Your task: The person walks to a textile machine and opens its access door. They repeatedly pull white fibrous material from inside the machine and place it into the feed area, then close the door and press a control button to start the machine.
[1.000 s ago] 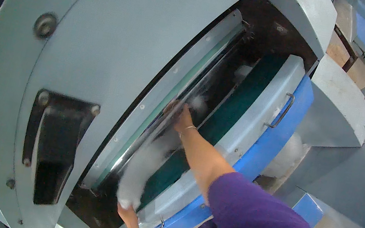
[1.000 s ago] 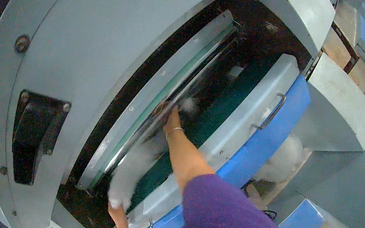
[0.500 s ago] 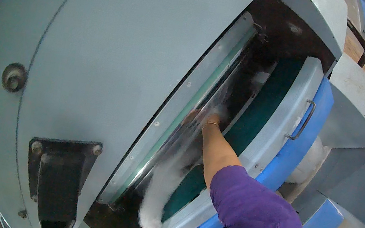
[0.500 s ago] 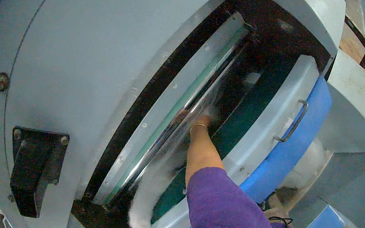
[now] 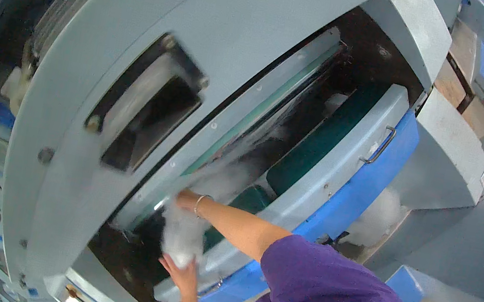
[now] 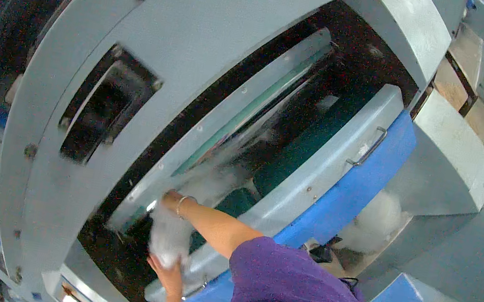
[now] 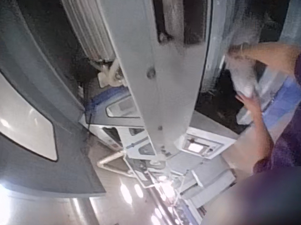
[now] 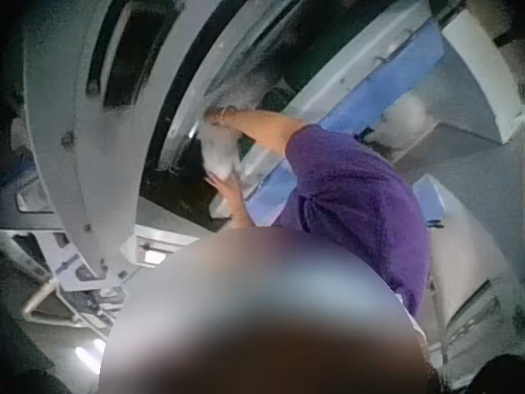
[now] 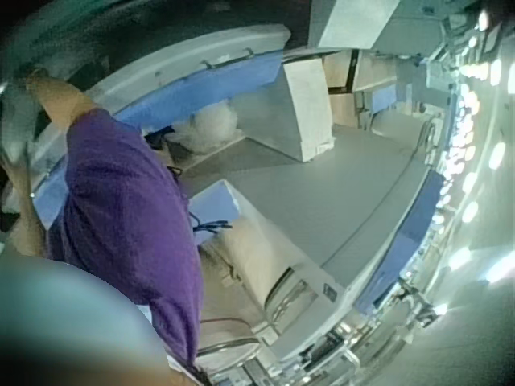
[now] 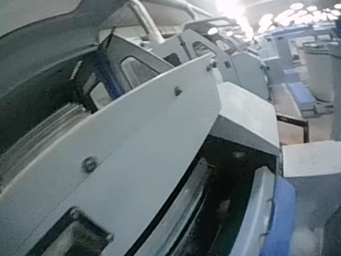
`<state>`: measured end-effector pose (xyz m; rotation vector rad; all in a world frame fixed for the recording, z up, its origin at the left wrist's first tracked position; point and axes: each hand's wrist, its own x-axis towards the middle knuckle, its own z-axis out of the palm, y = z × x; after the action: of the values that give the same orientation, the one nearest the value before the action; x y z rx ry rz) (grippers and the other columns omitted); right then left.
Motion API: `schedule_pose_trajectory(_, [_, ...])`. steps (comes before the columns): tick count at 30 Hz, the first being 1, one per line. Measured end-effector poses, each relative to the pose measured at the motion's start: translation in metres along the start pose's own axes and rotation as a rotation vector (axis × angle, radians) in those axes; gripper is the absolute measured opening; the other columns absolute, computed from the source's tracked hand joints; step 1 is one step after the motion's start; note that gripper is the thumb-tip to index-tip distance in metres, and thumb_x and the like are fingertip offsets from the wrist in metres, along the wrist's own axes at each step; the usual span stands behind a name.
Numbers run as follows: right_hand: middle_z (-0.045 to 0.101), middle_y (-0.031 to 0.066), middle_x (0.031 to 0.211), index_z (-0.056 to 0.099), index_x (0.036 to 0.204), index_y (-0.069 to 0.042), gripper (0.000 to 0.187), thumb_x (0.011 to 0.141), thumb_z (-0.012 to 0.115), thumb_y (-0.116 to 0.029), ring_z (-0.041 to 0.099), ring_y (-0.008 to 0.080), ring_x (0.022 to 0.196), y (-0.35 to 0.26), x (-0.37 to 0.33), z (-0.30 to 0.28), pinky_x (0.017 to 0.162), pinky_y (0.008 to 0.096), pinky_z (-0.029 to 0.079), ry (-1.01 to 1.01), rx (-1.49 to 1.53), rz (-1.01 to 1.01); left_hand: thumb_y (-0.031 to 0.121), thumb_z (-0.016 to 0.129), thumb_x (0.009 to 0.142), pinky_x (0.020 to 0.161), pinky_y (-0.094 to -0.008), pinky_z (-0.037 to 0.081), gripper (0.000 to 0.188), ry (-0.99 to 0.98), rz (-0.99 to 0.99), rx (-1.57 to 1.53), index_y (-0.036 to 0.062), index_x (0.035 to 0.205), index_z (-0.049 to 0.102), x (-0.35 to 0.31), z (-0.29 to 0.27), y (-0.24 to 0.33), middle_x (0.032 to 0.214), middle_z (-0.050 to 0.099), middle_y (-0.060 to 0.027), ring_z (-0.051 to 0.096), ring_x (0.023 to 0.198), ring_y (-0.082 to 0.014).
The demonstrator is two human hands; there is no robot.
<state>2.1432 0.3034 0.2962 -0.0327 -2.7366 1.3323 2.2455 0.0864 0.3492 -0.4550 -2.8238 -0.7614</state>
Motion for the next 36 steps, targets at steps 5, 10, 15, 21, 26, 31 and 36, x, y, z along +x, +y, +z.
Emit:
schedule_pose_trajectory(5, [0.064, 0.0138, 0.08, 0.065, 0.08, 0.001, 0.019, 0.074, 0.056, -0.015, 0.057, 0.0216, 0.073, -0.062, -0.038, -0.009, 0.07, 0.0347, 0.047, -0.543, 0.273, -0.276, 0.01, 0.071, 0.065, 0.096, -0.0446, 0.04, 0.062, -0.199, 0.089, -0.057, -0.0052, 0.122, 0.05, 0.041, -0.009, 0.002, 0.116, 0.053, -0.0295, 0.049, 0.112, -0.0443])
schedule_pose_trajectory(10, [0.064, 0.0103, 0.083, 0.063, 0.088, -0.003, 0.027, 0.084, 0.057, -0.029, 0.057, 0.0229, 0.075, 0.045, -0.071, -0.086, 0.066, 0.0378, 0.048, 0.363, 0.241, 0.432, -0.003, 0.061, 0.06, 0.083, -0.0467, 0.048, 0.045, -0.03, 0.223, -0.095, -0.0046, 0.105, 0.06, -0.017, -0.049, -0.031, 0.094, 0.063, -0.0252, 0.06, 0.09, -0.0434])
schedule_pose_trajectory(15, [0.064, 0.008, 0.105, 0.062, 0.107, -0.006, 0.027, 0.089, 0.056, -0.026, 0.059, 0.0196, 0.097, 0.172, -0.048, -0.089, 0.078, 0.0359, 0.05, -0.157, 0.643, 0.719, -0.004, 0.061, 0.058, 0.082, -0.0473, 0.047, 0.039, 0.077, 0.21, 0.006, -0.0033, 0.097, 0.06, -0.057, -0.019, -0.035, 0.098, 0.062, -0.0242, 0.058, 0.094, -0.0418])
schedule_pose_trajectory(21, [0.063, 0.0092, 0.1, 0.063, 0.102, -0.005, 0.025, 0.088, 0.058, -0.025, 0.059, 0.0203, 0.093, 0.224, 0.014, -0.02, 0.076, 0.0364, 0.049, -0.461, 0.265, 0.705, -0.001, 0.068, 0.05, 0.083, -0.0456, 0.045, 0.051, 0.14, 0.052, 0.025, 0.0041, 0.1, 0.059, -0.056, -0.018, -0.015, 0.1, 0.06, -0.0191, 0.056, 0.092, -0.0384])
schedule_pose_trajectory(26, [0.063, 0.0101, 0.096, 0.063, 0.098, -0.004, 0.024, 0.086, 0.059, -0.024, 0.059, 0.0209, 0.09, 0.233, 0.028, -0.015, 0.074, 0.0369, 0.049, -0.645, 0.017, 0.625, 0.0, 0.069, 0.048, 0.081, -0.0448, 0.046, 0.053, 0.135, 0.031, 0.043, 0.0073, 0.1, 0.059, -0.061, -0.021, -0.011, 0.102, 0.06, -0.0159, 0.056, 0.094, -0.0368])
schedule_pose_trajectory(31, [0.063, 0.0111, 0.091, 0.063, 0.094, -0.003, 0.023, 0.085, 0.06, -0.024, 0.059, 0.0214, 0.086, 0.238, 0.024, -0.015, 0.073, 0.0373, 0.048, -0.727, -0.128, 0.507, -0.002, 0.067, 0.049, 0.084, -0.045, 0.046, 0.053, 0.138, 0.024, 0.024, 0.007, 0.1, 0.059, -0.061, -0.02, -0.013, 0.104, 0.061, -0.0163, 0.056, 0.099, -0.0372])
schedule_pose_trajectory(36, [0.062, 0.0121, 0.087, 0.063, 0.09, -0.002, 0.022, 0.084, 0.061, -0.023, 0.059, 0.022, 0.083, 0.232, 0.008, -0.026, 0.071, 0.0378, 0.048, -0.736, -0.251, 0.386, -0.001, 0.068, 0.05, 0.083, -0.0454, 0.047, 0.049, 0.143, -0.015, 0.054, 0.0044, 0.099, 0.059, -0.058, -0.018, -0.013, 0.104, 0.06, -0.0195, 0.057, 0.097, -0.0395])
